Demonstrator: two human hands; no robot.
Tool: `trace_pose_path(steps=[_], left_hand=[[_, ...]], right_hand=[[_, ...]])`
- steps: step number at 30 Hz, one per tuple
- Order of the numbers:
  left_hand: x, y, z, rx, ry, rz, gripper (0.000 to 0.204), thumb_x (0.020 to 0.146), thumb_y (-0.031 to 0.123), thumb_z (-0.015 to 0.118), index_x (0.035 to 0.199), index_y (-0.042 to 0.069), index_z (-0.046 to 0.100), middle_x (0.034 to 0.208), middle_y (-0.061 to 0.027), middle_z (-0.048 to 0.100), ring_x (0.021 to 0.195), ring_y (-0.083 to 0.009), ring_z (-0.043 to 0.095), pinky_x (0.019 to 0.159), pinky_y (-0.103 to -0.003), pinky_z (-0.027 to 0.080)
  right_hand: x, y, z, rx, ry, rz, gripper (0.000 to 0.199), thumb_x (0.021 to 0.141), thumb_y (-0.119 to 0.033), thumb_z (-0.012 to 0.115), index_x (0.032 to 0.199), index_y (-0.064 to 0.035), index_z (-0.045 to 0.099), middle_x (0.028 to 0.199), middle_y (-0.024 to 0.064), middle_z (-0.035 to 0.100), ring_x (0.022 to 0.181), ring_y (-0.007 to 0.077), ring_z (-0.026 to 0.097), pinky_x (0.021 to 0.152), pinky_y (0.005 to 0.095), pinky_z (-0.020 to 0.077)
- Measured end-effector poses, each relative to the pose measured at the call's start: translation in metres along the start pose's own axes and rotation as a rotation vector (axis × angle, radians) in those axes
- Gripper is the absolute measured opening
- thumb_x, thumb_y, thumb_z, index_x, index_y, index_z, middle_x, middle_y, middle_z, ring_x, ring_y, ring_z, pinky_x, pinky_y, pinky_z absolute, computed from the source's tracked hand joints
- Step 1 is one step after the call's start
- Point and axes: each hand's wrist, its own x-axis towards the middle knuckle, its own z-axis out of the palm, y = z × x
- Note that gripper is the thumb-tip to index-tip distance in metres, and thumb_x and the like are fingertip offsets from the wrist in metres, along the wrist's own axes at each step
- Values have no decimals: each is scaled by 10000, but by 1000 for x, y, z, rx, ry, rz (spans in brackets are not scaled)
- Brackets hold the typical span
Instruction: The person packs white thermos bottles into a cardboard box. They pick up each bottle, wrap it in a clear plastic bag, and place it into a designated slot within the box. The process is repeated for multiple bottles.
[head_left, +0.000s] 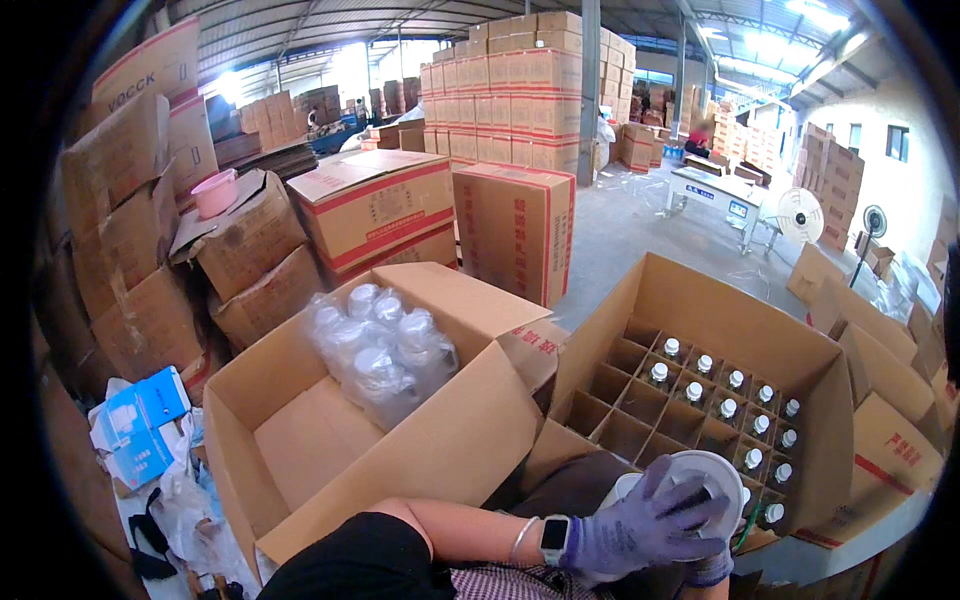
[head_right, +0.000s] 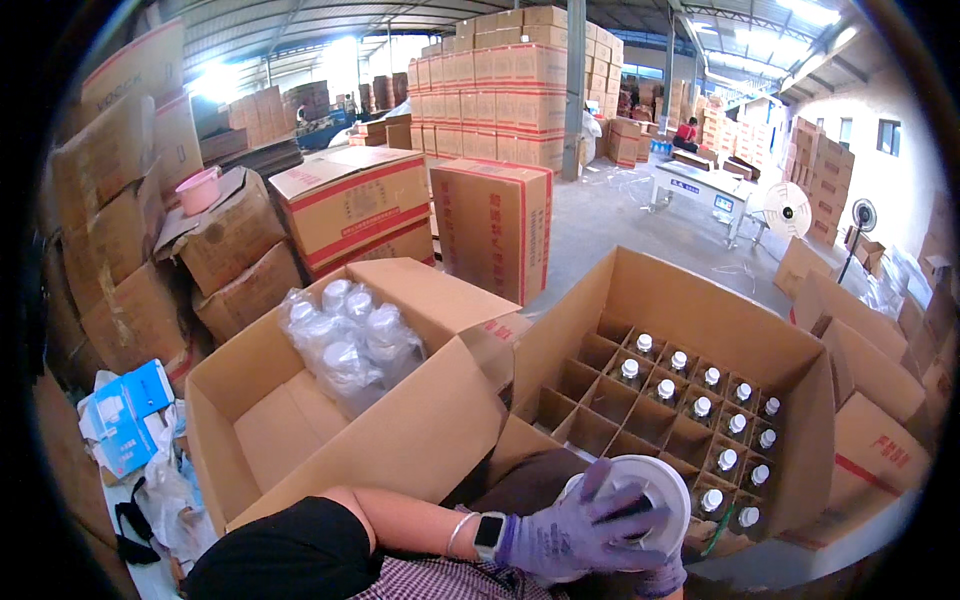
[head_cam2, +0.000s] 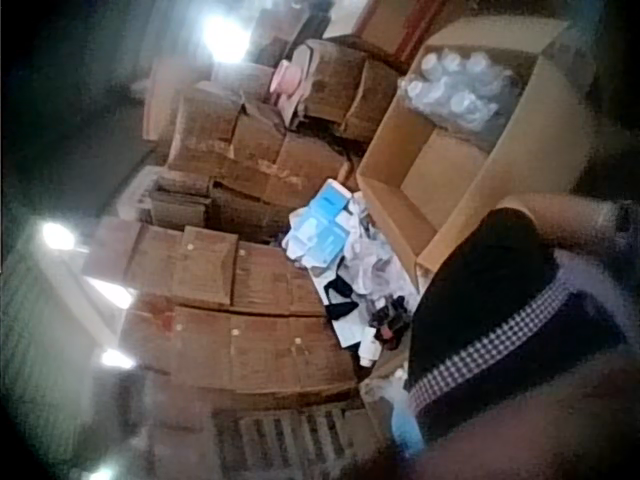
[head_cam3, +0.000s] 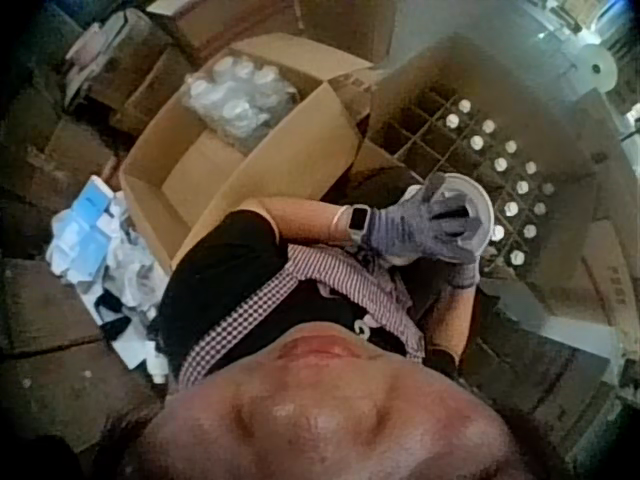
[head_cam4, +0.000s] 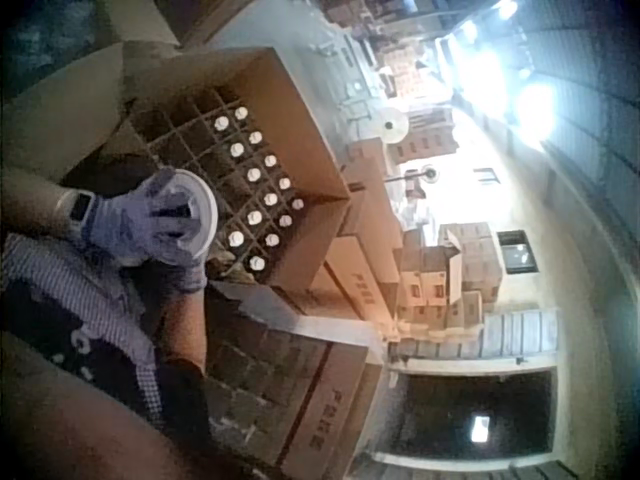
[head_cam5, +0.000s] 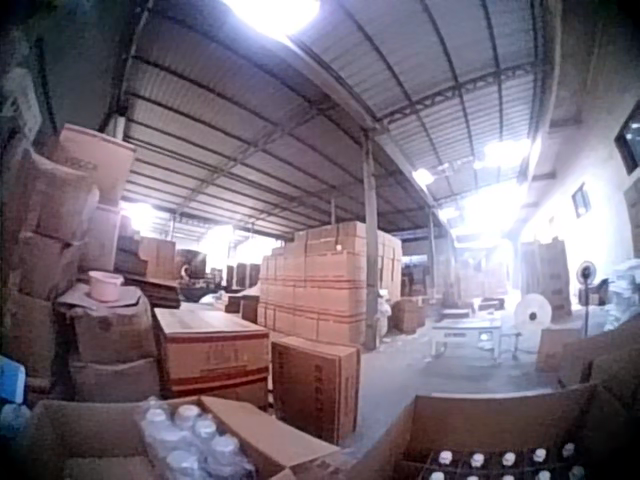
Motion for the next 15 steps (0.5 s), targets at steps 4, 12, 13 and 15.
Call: trace_pose_path(steps=[4,12,13,15], left_hand=[[-4,2,-6,-572,223,-371,881,835,426,761,1522,63,346,1545,-204,322,1469,-376,273,1173,-491,314],[0,-17,-1,-74,-132,22,620,808,306,743,1389,186,563,1541,-109,420,1435,-422,347,1102,-559,383],[-7,-28,2,-181,-112,-1,595,802,279,748,1366,180,585,1514,-110,454,1414,-421,377,1100,-550,394],[-22,-43,0,-387,-138,-130,560,782,222,767,1322,157,630,1434,-120,537,1363,-400,451,1098,-521,416]], right_hand=[[3,-4,4,-1098,150,-422,662,891,-472,699,1286,27,519,1167,238,663,1044,307,693,849,419,575],[9,8,-48,-319,71,-72,516,978,-267,576,1419,-22,466,1361,158,582,1189,238,607,1002,382,498],[11,10,-58,-153,87,24,497,990,-228,556,1435,-28,459,1385,154,568,1209,234,594,1014,376,490],[15,-12,-36,-606,74,47,535,944,-184,635,1427,-24,472,1335,144,588,1190,234,592,1006,359,485]])
